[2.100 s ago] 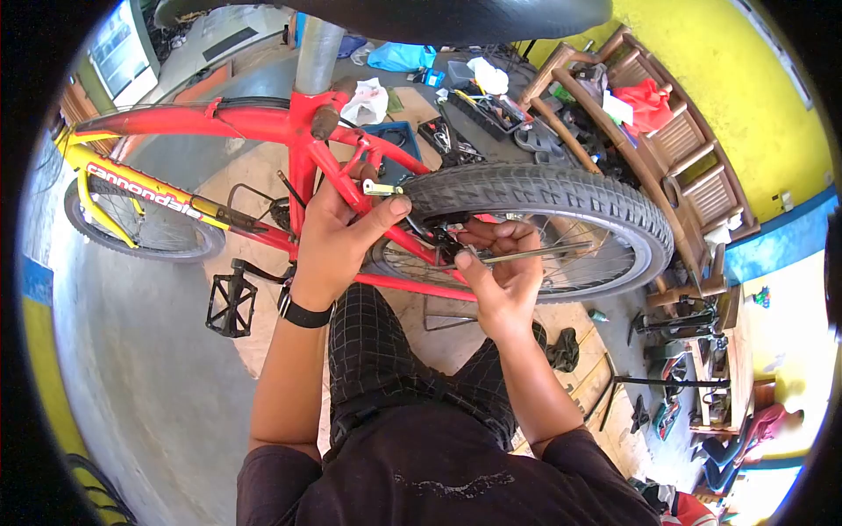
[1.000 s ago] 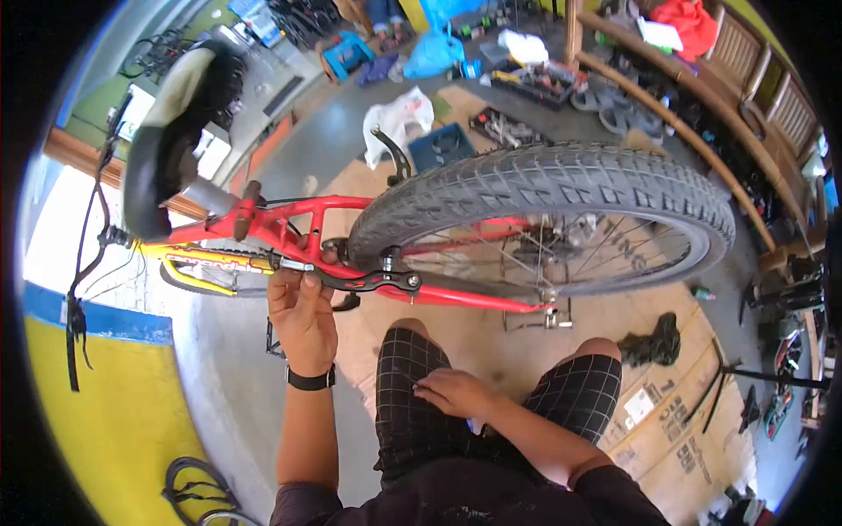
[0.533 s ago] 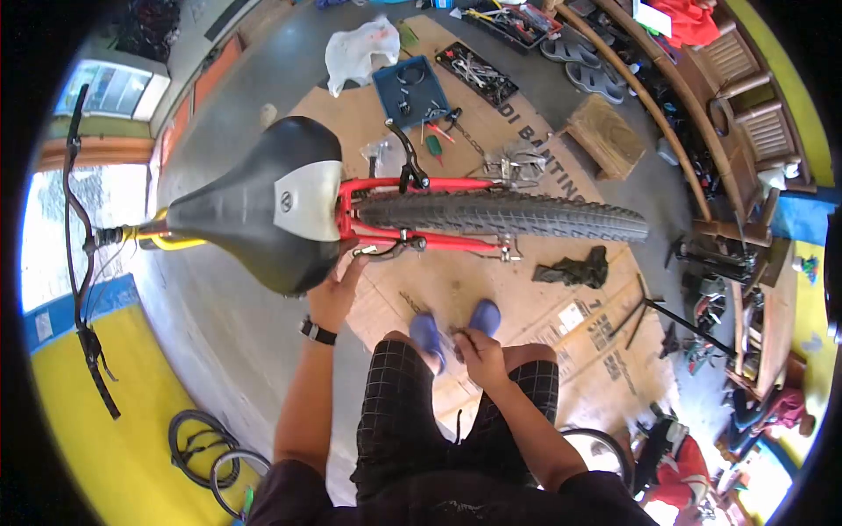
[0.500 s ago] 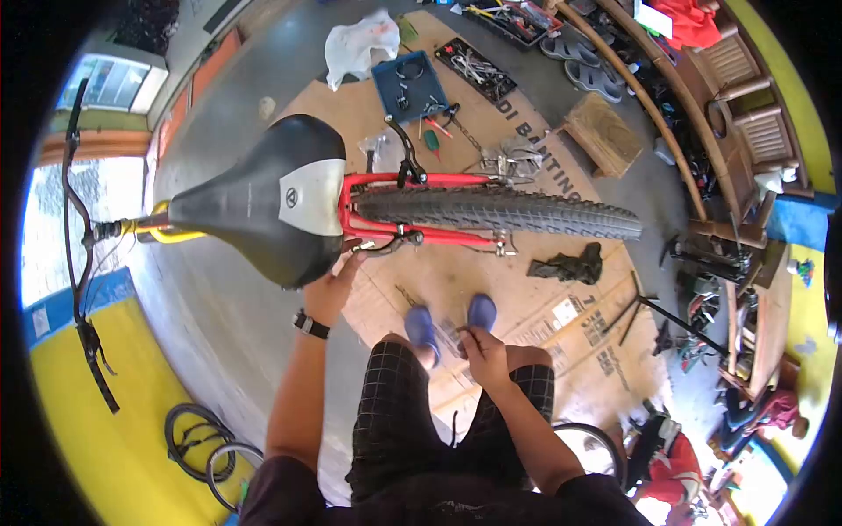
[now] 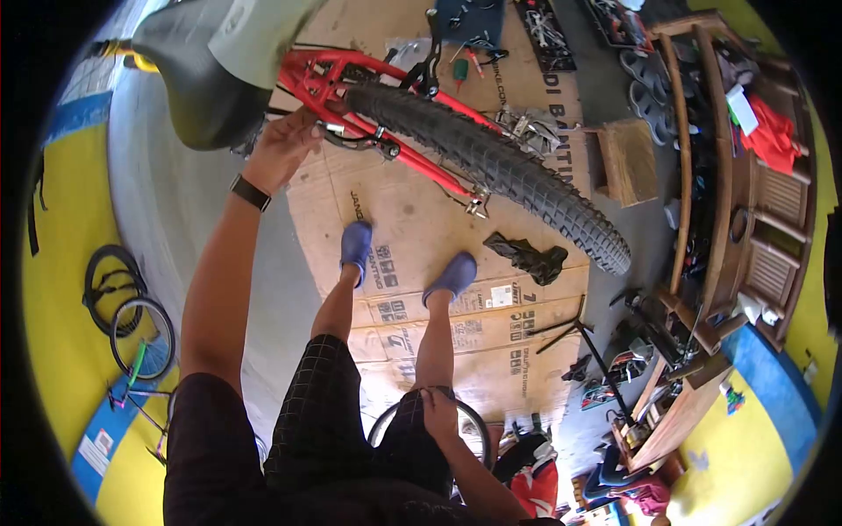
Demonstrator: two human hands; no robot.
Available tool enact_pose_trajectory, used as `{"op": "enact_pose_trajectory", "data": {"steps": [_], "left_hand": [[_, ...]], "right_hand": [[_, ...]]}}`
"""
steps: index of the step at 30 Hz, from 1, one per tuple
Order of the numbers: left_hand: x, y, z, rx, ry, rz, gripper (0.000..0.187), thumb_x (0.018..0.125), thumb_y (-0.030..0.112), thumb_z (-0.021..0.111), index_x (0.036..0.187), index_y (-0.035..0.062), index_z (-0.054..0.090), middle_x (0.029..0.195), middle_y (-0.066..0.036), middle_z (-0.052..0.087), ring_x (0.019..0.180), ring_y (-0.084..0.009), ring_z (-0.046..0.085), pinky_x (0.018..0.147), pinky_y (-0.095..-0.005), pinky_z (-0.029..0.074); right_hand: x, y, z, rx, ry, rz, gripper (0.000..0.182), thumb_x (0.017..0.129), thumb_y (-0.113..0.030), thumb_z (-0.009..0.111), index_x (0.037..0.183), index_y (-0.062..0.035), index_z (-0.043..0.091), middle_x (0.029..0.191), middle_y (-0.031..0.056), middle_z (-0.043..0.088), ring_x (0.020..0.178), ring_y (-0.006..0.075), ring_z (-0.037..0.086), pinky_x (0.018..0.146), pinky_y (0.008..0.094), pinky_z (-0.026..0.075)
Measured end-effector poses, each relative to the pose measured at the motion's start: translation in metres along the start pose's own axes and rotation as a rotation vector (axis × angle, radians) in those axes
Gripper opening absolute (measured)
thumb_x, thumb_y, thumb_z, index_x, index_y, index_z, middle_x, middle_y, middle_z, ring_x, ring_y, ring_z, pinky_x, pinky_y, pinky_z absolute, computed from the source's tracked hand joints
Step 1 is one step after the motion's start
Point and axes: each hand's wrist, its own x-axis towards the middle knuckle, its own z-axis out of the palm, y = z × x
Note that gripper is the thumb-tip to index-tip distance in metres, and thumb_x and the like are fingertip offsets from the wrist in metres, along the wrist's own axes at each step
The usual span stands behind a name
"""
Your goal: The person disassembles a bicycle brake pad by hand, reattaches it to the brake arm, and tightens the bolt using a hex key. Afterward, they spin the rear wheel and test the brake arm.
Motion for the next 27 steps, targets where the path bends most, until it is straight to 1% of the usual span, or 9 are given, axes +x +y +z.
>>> {"op": "enact_pose_trajectory", "data": {"steps": [3, 6, 8, 9, 12, 15, 21, 24, 27], "left_hand": [[-0.002, -0.005, 0.002, -0.118, 0.05, -0.066, 0.034, 0.095, 0.014, 0.067, 0.126, 0.0001, 0.063, 0.132, -0.013, 0.064, 0.124, -0.0211, 0.058, 0.107, -0.0383, 0.043], [-0.003, -0.009, -0.001, -0.215, 0.037, -0.069, 0.027, 0.098, 0.017, 0.063, 0.121, 0.0038, 0.067, 0.126, -0.011, 0.067, 0.122, -0.0208, 0.06, 0.108, -0.0404, 0.043], [-0.004, -0.007, 0.006, -0.198, 0.052, -0.061, 0.024, 0.099, 0.02, 0.062, 0.118, 0.0058, 0.068, 0.125, -0.009, 0.068, 0.117, -0.0189, 0.062, 0.104, -0.0395, 0.045], [-0.002, -0.003, 0.013, -0.189, 0.056, -0.058, 0.024, 0.1, 0.021, 0.061, 0.117, 0.0069, 0.069, 0.124, -0.008, 0.069, 0.115, -0.0179, 0.063, 0.102, -0.0391, 0.046], [0.005, 0.004, 0.027, -0.188, 0.127, -0.077, 0.023, 0.099, 0.019, 0.062, 0.117, 0.0059, 0.07, 0.115, -0.009, 0.072, 0.098, -0.0135, 0.064, 0.082, -0.0311, 0.047], [0.005, 0.006, 0.028, -0.162, 0.187, -0.108, 0.021, 0.099, 0.02, 0.062, 0.115, 0.0083, 0.071, 0.116, -0.009, 0.072, 0.101, -0.0123, 0.065, 0.083, -0.0304, 0.047], [0.005, 0.003, 0.022, -0.183, 0.157, -0.119, 0.02, 0.1, 0.021, 0.062, 0.114, 0.0098, 0.07, 0.117, -0.008, 0.072, 0.106, -0.0113, 0.065, 0.085, -0.0301, 0.046], [0.004, 0.002, 0.028, -0.159, 0.215, -0.097, 0.03, 0.1, 0.027, 0.061, 0.122, 0.007, 0.064, 0.12, -0.013, 0.069, 0.101, -0.0139, 0.063, 0.085, -0.0323, 0.047], [0.004, -0.002, 0.018, -0.175, 0.203, -0.1, 0.032, 0.1, 0.028, 0.062, 0.124, 0.0063, 0.062, 0.121, -0.013, 0.069, 0.101, -0.0142, 0.063, 0.085, -0.0326, 0.047]], "right_hand": [[0.007, 0.017, 0.005, -0.125, -0.115, 0.055, 0.03, 0.1, -0.032, 0.057, 0.097, -0.0036, 0.066, 0.086, 0.024, 0.067, 0.081, 0.0457, 0.066, 0.072, 0.0518, 0.052], [0.019, 0.024, 0.013, -0.232, -0.212, 0.095, 0.033, 0.101, -0.036, 0.052, 0.101, -0.0057, 0.066, 0.087, 0.0236, 0.068, 0.08, 0.0457, 0.066, 0.071, 0.0534, 0.052], [0.023, 0.031, 0.017, -0.282, -0.262, 0.108, 0.034, 0.102, -0.037, 0.05, 0.103, -0.007, 0.066, 0.086, 0.0238, 0.068, 0.078, 0.0462, 0.066, 0.07, 0.0545, 0.051], [0.025, 0.034, 0.019, -0.273, -0.242, 0.129, 0.031, 0.102, -0.035, 0.052, 0.104, -0.0074, 0.065, 0.083, 0.0242, 0.067, 0.076, 0.0466, 0.065, 0.068, 0.0549, 0.051], [0.026, 0.035, 0.016, -0.184, -0.192, 0.111, 0.029, 0.101, -0.034, 0.054, 0.104, -0.0069, 0.065, 0.08, 0.0252, 0.066, 0.075, 0.0467, 0.065, 0.067, 0.0543, 0.051], [0.026, 0.039, 0.018, -0.135, -0.152, 0.104, 0.029, 0.1, -0.032, 0.055, 0.103, -0.0053, 0.065, 0.078, 0.0263, 0.065, 0.074, 0.0472, 0.065, 0.065, 0.0535, 0.051], [0.028, 0.04, 0.024, -0.099, -0.095, 0.081, 0.03, 0.1, -0.032, 0.056, 0.099, -0.0041, 0.065, 0.078, 0.0274, 0.065, 0.074, 0.0483, 0.064, 0.065, 0.054, 0.051], [0.029, 0.045, 0.028, -0.115, -0.089, 0.076, 0.03, 0.1, -0.032, 0.056, 0.099, -0.0037, 0.065, 0.079, 0.0278, 0.065, 0.074, 0.0489, 0.064, 0.065, 0.0544, 0.051], [0.028, 0.046, 0.028, -0.133, -0.124, 0.112, 0.032, 0.101, -0.035, 0.053, 0.102, -0.0054, 0.066, 0.079, 0.0268, 0.065, 0.074, 0.0478, 0.065, 0.068, 0.0554, 0.051]]}}
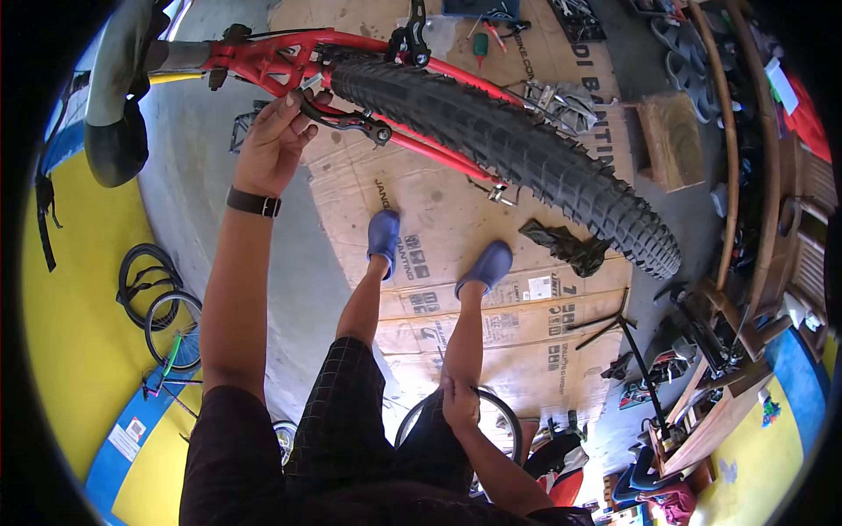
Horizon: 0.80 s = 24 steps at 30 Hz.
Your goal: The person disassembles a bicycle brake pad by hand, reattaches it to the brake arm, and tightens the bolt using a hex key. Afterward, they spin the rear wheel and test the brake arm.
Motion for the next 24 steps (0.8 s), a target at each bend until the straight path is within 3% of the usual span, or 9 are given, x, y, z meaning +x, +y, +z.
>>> {"op": "enact_pose_trajectory", "data": {"steps": [16, 19, 24], "left_hand": [[-0.003, -0.003, 0.014, 0.03, -0.026, 0.071, 0.026, 0.101, 0.028, 0.061, 0.118, 0.0097, 0.067, 0.117, -0.008, 0.071, 0.104, -0.0131, 0.065, 0.086, -0.0307, 0.047], [-0.003, -0.003, 0.012, 0.027, -0.035, 0.07, 0.025, 0.101, 0.028, 0.061, 0.118, 0.0101, 0.067, 0.119, -0.007, 0.071, 0.105, -0.0128, 0.065, 0.087, -0.0311, 0.047], [-0.002, -0.004, 0.012, 0.017, -0.053, 0.08, 0.025, 0.101, 0.027, 0.062, 0.119, 0.0108, 0.067, 0.121, -0.004, 0.07, 0.105, -0.0124, 0.065, 0.087, -0.0308, 0.046]], "right_hand": [[0.003, -0.003, 0.005, 0.026, 0.06, -0.027, 0.035, 0.101, -0.036, 0.053, 0.093, -0.0042, 0.065, 0.069, 0.026, 0.063, 0.063, 0.0472, 0.063, 0.06, 0.0565, 0.05], [0.003, -0.005, 0.005, 0.034, 0.038, 0.002, 0.028, 0.098, -0.028, 0.059, 0.087, -0.0018, 0.061, 0.073, 0.0252, 0.063, 0.067, 0.0461, 0.062, 0.061, 0.0523, 0.048], [0.004, -0.002, 0.007, 0.041, 0.051, -0.033, 0.032, 0.1, -0.034, 0.055, 0.094, -0.0042, 0.066, 0.071, 0.0267, 0.063, 0.067, 0.0472, 0.064, 0.064, 0.0556, 0.051]]}}
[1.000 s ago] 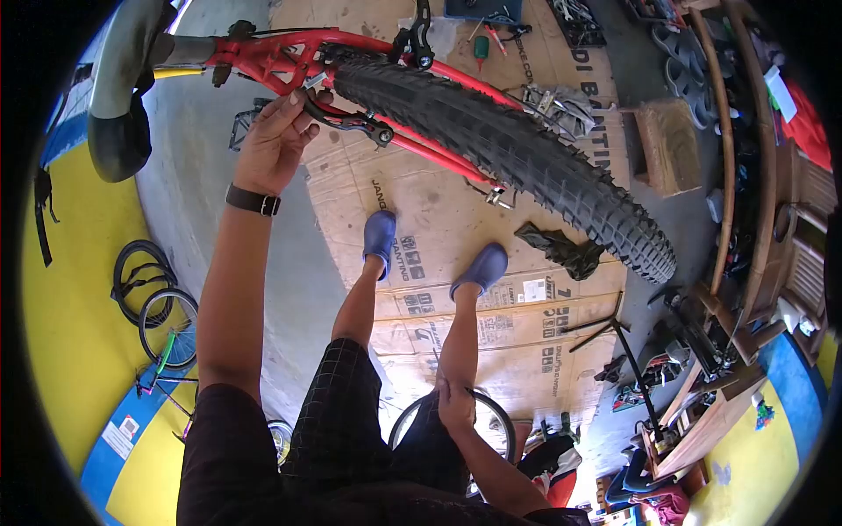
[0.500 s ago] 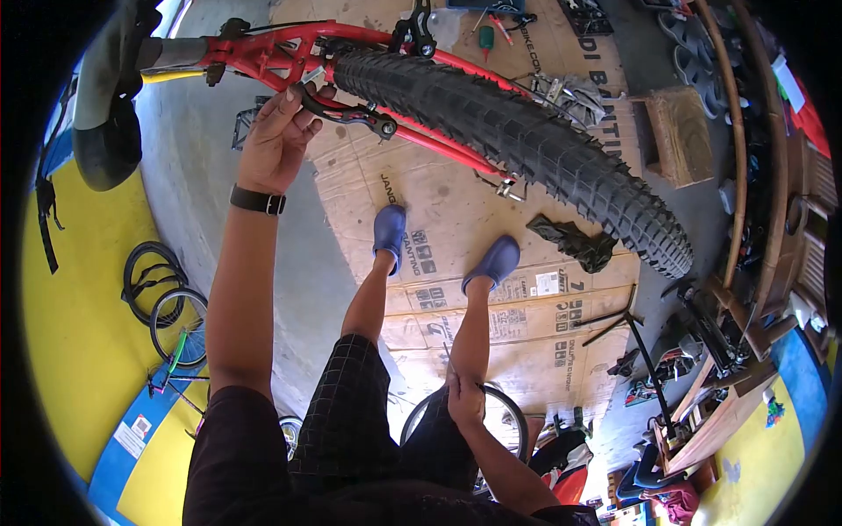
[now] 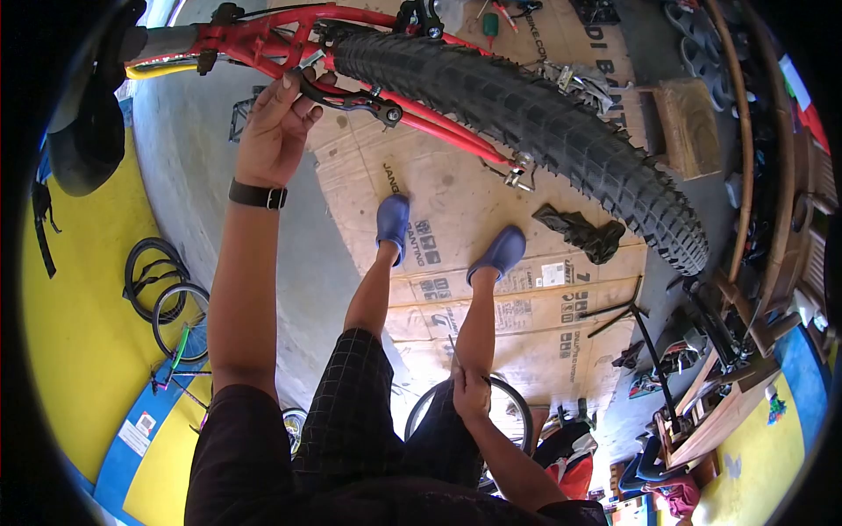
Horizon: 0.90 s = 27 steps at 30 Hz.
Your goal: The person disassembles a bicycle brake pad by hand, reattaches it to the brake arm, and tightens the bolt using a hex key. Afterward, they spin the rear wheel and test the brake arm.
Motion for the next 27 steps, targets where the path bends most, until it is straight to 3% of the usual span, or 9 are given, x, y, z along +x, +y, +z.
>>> {"op": "enact_pose_trajectory", "data": {"steps": [4, 7, 10, 12, 15, 21, 22, 27], "left_hand": [[0.001, -0.001, -0.004, -0.006, 0.008, 0.002, 0.025, 0.101, 0.027, 0.062, 0.119, 0.0105, 0.067, 0.121, -0.004, 0.07, 0.105, -0.0124, 0.065, 0.087, -0.0308, 0.046], [0.001, -0.001, -0.002, -0.005, 0.007, 0.005, 0.025, 0.101, 0.027, 0.062, 0.119, 0.0103, 0.067, 0.121, -0.004, 0.07, 0.105, -0.0128, 0.065, 0.088, -0.0311, 0.046], [0.0, -0.002, 0.0, -0.015, 0.002, 0.02, 0.026, 0.1, 0.026, 0.062, 0.12, 0.01, 0.066, 0.124, -0.006, 0.069, 0.107, -0.016, 0.065, 0.091, -0.0326, 0.046], [-0.002, -0.009, -0.005, -0.036, -0.027, 0.051, 0.026, 0.1, 0.026, 0.062, 0.121, 0.0095, 0.065, 0.128, -0.009, 0.067, 0.111, -0.02, 0.065, 0.095, -0.0345, 0.046], [-0.008, -0.022, -0.008, -0.031, 0.003, 0.12, 0.046, 0.1, 0.038, 0.06, 0.134, 0.007, 0.057, 0.134, -0.005, 0.062, 0.13, -0.0247, 0.054, 0.105, -0.0427, 0.041], [-0.032, -0.042, 0.023, -0.11, 0.085, 0.158, 0.054, 0.1, 0.05, 0.052, 0.139, 0.0129, 0.055, 0.16, -0.01, 0.036, 0.144, -0.0322, 0.037, 0.118, -0.0512, 0.026], [-0.036, -0.05, 0.013, -0.124, 0.066, 0.159, 0.052, 0.101, 0.051, 0.05, 0.14, 0.0166, 0.056, 0.159, -0.009, 0.037, 0.143, -0.0314, 0.039, 0.118, -0.0523, 0.025], [-0.052, -0.067, 0.012, -0.282, 0.057, 0.133, 0.054, 0.102, 0.055, 0.043, 0.138, 0.0176, 0.058, 0.157, -0.015, 0.039, 0.141, -0.0316, 0.042, 0.116, -0.0529, 0.026]], "right_hand": [[0.002, -0.005, 0.001, 0.025, 0.051, -0.005, 0.032, 0.098, -0.03, 0.06, 0.083, -0.0015, 0.062, 0.074, 0.0249, 0.063, 0.068, 0.0461, 0.062, 0.061, 0.0515, 0.048], [0.002, -0.014, -0.005, 0.04, 0.019, 0.063, 0.033, 0.098, -0.03, 0.06, 0.083, -0.0013, 0.062, 0.074, 0.0246, 0.063, 0.069, 0.0455, 0.063, 0.062, 0.0512, 0.048], [0.002, -0.012, -0.005, 0.055, -0.012, 0.064, 0.029, 0.1, -0.033, 0.055, 0.101, -0.0067, 0.067, 0.077, 0.027, 0.065, 0.072, 0.048, 0.064, 0.068, 0.0547, 0.051], [0.002, -0.008, -0.002, 0.027, -0.031, 0.066, 0.03, 0.1, -0.034, 0.054, 0.101, -0.0063, 0.067, 0.078, 0.0272, 0.065, 0.073, 0.0478, 0.064, 0.068, 0.0552, 0.051], [0.002, -0.005, -0.001, 0.022, -0.035, 0.068, 0.032, 0.1, -0.035, 0.053, 0.101, -0.0055, 0.066, 0.078, 0.0274, 0.065, 0.074, 0.0478, 0.065, 0.069, 0.0557, 0.051], [0.002, -0.007, -0.005, 0.041, -0.018, 0.061, 0.032, 0.1, -0.034, 0.053, 0.099, -0.0042, 0.066, 0.078, 0.0276, 0.065, 0.074, 0.0475, 0.065, 0.069, 0.0555, 0.05], [0.002, -0.006, -0.005, 0.044, -0.021, 0.066, 0.033, 0.1, -0.034, 0.054, 0.098, -0.004, 0.066, 0.079, 0.0275, 0.065, 0.074, 0.0474, 0.065, 0.069, 0.0554, 0.05], [0.003, -0.005, -0.007, 0.029, -0.015, 0.079, 0.029, 0.097, -0.029, 0.06, 0.087, -0.0016, 0.064, 0.077, 0.0246, 0.064, 0.072, 0.0448, 0.063, 0.064, 0.0513, 0.049]]}}
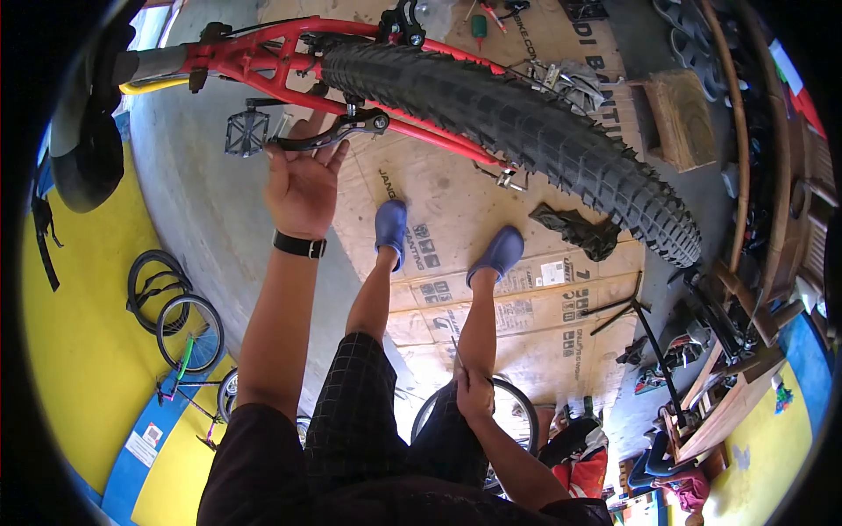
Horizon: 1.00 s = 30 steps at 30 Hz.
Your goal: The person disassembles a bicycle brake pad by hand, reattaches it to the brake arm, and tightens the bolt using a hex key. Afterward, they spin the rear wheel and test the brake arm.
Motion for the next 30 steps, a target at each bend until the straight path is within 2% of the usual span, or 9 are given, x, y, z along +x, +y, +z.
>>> {"op": "enact_pose_trajectory", "data": {"steps": [2, 3, 7, 10, 16, 19, 22, 25, 30], "left_hand": [[-0.006, -0.007, 0.001, -0.042, 0.064, -0.025, 0.059, 0.101, 0.059, 0.041, 0.138, 0.0161, 0.058, 0.156, -0.016, 0.04, 0.14, -0.0331, 0.042, 0.115, -0.0522, 0.028], [-0.007, -0.01, 0.009, -0.061, 0.203, -0.042, 0.073, 0.096, 0.069, 0.042, 0.138, 0.011, 0.057, 0.152, -0.017, 0.046, 0.139, -0.036, 0.043, 0.113, -0.0514, 0.03], [-0.014, -0.02, 0.018, -0.19, 0.235, -0.093, 0.088, 0.087, 0.08, 0.045, 0.131, 0.0052, 0.06, 0.14, -0.017, 0.055, 0.136, -0.038, 0.044, 0.111, -0.0505, 0.032], [-0.017, -0.025, 0.027, -0.254, 0.123, -0.086, 0.087, 0.091, 0.078, 0.04, 0.134, 0.0046, 0.059, 0.135, -0.015, 0.061, 0.13, -0.036, 0.051, 0.107, -0.045, 0.036], [-0.017, -0.027, 0.038, -0.172, 0.399, -0.055, 0.085, 0.086, 0.081, 0.047, 0.119, 0.0053, 0.066, 0.129, -0.018, 0.063, 0.124, -0.0362, 0.054, 0.107, -0.0481, 0.037], [-0.019, -0.026, 0.037, -0.15, 0.398, -0.038, 0.081, 0.088, 0.078, 0.047, 0.117, 0.0055, 0.067, 0.126, -0.018, 0.065, 0.117, -0.0351, 0.058, 0.104, -0.0467, 0.04], [-0.024, -0.024, 0.027, -0.145, 0.295, -0.069, 0.077, 0.091, 0.076, 0.045, 0.118, 0.0063, 0.066, 0.125, -0.018, 0.066, 0.115, -0.0343, 0.059, 0.103, -0.0457, 0.041], [-0.035, -0.021, 0.039, -0.112, 0.377, -0.125, 0.078, 0.092, 0.075, 0.043, 0.121, 0.0049, 0.064, 0.121, -0.017, 0.067, 0.113, -0.0318, 0.06, 0.101, -0.0429, 0.043], [-0.079, -0.01, 0.079, 0.051, 0.511, -0.45, 0.066, 0.1, 0.062, 0.043, 0.119, 0.0008, 0.061, 0.108, -0.012, 0.067, 0.095, -0.0246, 0.064, 0.088, -0.0362, 0.048]], "right_hand": [[0.0, 0.003, 0.001, 0.001, 0.0, -0.005, 0.029, 0.097, -0.028, 0.06, 0.087, -0.0016, 0.064, 0.077, 0.0248, 0.064, 0.072, 0.0451, 0.063, 0.064, 0.0516, 0.049], [0.0, 0.005, 0.001, 0.002, 0.014, -0.022, 0.028, 0.097, -0.028, 0.061, 0.087, -0.0016, 0.063, 0.077, 0.0249, 0.064, 0.072, 0.0453, 0.063, 0.064, 0.0517, 0.049], [0.0, 0.006, -0.003, 0.004, 0.032, -0.038, 0.028, 0.097, -0.028, 0.061, 0.087, -0.0017, 0.063, 0.076, 0.0251, 0.063, 0.072, 0.0456, 0.063, 0.064, 0.0518, 0.049], [0.001, 0.006, -0.009, 0.044, 0.055, -0.037, 0.03, 0.097, -0.029, 0.061, 0.086, -0.0012, 0.063, 0.077, 0.0249, 0.064, 0.071, 0.0454, 0.063, 0.063, 0.0518, 0.048], [0.003, 0.009, -0.02, 0.081, 0.116, -0.1, 0.033, 0.098, -0.03, 0.06, 0.084, 0.0, 0.06, 0.076, 0.0244, 0.062, 0.07, 0.045, 0.062, 0.063, 0.0518, 0.047], [0.002, 0.012, -0.025, 0.036, 0.026, -0.005, 0.033, 0.098, -0.03, 0.06, 0.083, 0.0, 0.06, 0.076, 0.0243, 0.062, 0.069, 0.0448, 0.061, 0.063, 0.0514, 0.047], [0.003, 0.016, -0.023, 0.07, 0.092, -0.055, 0.034, 0.098, -0.03, 0.06, 0.083, 0.0001, 0.06, 0.076, 0.0244, 0.062, 0.069, 0.0448, 0.061, 0.063, 0.0514, 0.047], [0.004, 0.018, -0.027, 0.02, 0.058, -0.066, 0.032, 0.098, -0.03, 0.059, 0.087, -0.0008, 0.063, 0.076, 0.0245, 0.063, 0.069, 0.0449, 0.062, 0.063, 0.0513, 0.048], [-0.001, 0.023, -0.042, -0.04, 0.112, -0.085, 0.028, 0.101, -0.029, 0.055, 0.102, -0.0028, 0.063, 0.075, 0.0229, 0.065, 0.067, 0.0425, 0.063, 0.064, 0.0486, 0.051]]}}
